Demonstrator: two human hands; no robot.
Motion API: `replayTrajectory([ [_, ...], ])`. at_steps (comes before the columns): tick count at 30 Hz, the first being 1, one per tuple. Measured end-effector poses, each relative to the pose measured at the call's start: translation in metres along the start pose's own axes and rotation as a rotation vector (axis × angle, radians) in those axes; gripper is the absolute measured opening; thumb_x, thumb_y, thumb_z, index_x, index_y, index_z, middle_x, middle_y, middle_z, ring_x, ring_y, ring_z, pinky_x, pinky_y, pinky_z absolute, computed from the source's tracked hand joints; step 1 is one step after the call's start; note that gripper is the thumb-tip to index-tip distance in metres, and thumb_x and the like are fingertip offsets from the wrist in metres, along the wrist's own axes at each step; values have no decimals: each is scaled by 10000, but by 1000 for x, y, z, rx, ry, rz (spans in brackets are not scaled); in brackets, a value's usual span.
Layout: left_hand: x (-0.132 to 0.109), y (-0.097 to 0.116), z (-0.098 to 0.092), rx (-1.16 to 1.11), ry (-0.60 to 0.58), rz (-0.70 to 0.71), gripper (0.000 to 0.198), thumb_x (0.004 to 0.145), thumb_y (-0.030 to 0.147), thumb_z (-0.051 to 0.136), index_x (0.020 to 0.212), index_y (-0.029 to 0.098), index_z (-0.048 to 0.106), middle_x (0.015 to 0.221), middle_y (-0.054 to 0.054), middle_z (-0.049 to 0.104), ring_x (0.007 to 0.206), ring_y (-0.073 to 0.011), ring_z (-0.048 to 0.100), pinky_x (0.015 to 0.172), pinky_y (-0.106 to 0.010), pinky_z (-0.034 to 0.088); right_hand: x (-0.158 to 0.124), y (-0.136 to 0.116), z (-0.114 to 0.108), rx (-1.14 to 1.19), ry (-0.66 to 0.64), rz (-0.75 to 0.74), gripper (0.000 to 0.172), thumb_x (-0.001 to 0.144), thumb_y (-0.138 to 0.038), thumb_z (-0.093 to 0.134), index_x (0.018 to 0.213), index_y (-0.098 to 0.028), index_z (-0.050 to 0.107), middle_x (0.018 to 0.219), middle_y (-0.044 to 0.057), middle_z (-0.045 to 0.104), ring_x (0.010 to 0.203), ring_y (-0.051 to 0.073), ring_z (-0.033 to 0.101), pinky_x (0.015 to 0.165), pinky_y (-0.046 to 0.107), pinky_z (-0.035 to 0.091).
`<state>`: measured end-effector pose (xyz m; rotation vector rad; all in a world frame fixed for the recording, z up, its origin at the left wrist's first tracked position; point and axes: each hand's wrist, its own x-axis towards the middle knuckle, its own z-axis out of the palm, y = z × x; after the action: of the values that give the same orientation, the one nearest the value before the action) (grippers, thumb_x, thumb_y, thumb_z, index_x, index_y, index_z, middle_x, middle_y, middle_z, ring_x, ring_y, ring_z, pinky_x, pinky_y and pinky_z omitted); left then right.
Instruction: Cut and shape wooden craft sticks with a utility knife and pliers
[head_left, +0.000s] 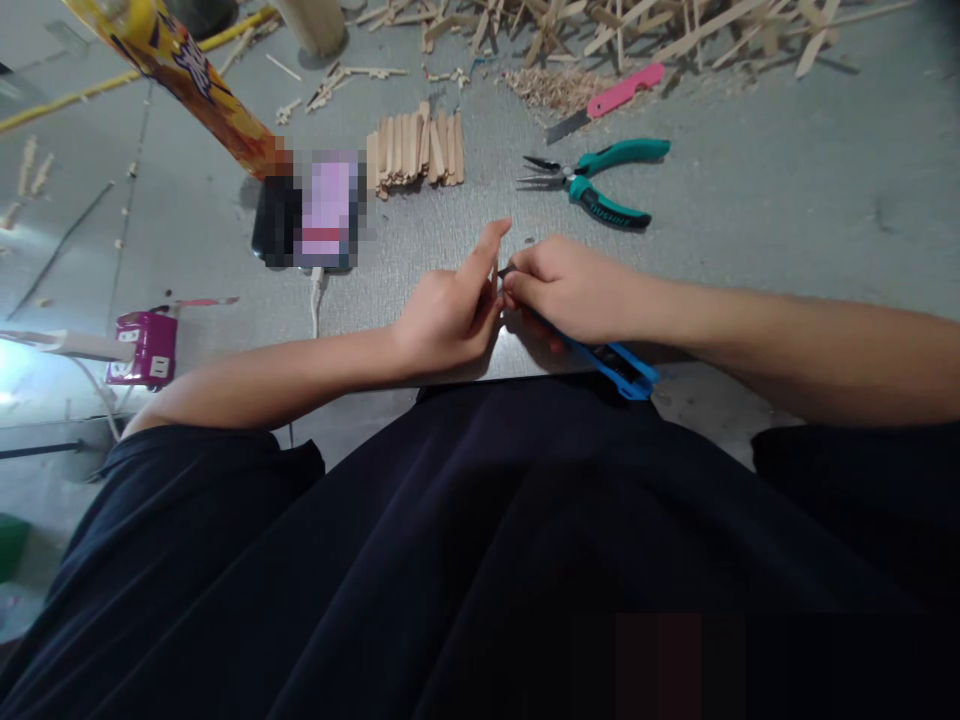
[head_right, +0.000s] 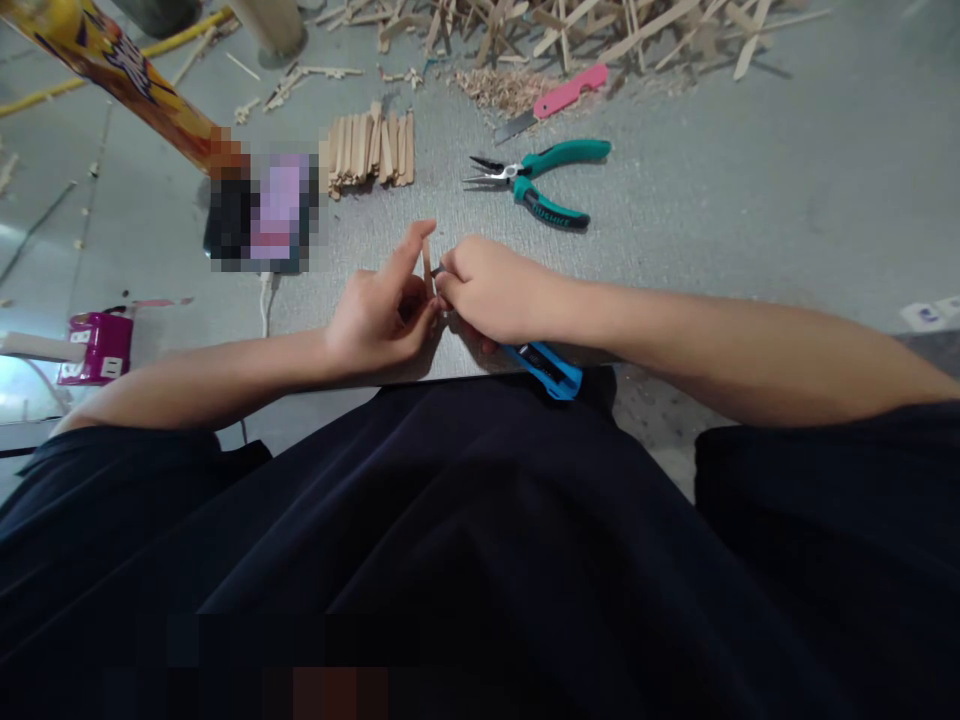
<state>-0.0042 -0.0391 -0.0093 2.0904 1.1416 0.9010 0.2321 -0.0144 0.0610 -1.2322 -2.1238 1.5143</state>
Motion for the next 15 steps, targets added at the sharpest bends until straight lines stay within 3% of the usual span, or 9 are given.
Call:
replayTrajectory([
  [5,-1,-5,-3,-87,-9,-32,869,1051,350,901,1839,190,571,691,67,750,650,-215,746,695,-334,562,2,-1,-5,-66,-31,-32,587,1272,-217,614,689,-278,571,490,0,608,452,172,595,548,356,453],
  [9,-2,-6,-2,-209,-19,6,922,1093,458,867,1902,201,507,766,38,829,612,-205,772,625,-322,570,1,-1,-9,62,-63,-24,546,1259,-229,631,715,-264,612,556,14,661,453,166,611,514,351,471],
  [15,-4,2,-1,-416,37,-107,1034,1027,644,993,1877,238,565,783,28,834,645,-198,806,686,-334,692,0,-3,-11,266,-88,30,499,1210,-460,850,800,-261,648,580,-10,636,435,154,580,476,311,500],
])
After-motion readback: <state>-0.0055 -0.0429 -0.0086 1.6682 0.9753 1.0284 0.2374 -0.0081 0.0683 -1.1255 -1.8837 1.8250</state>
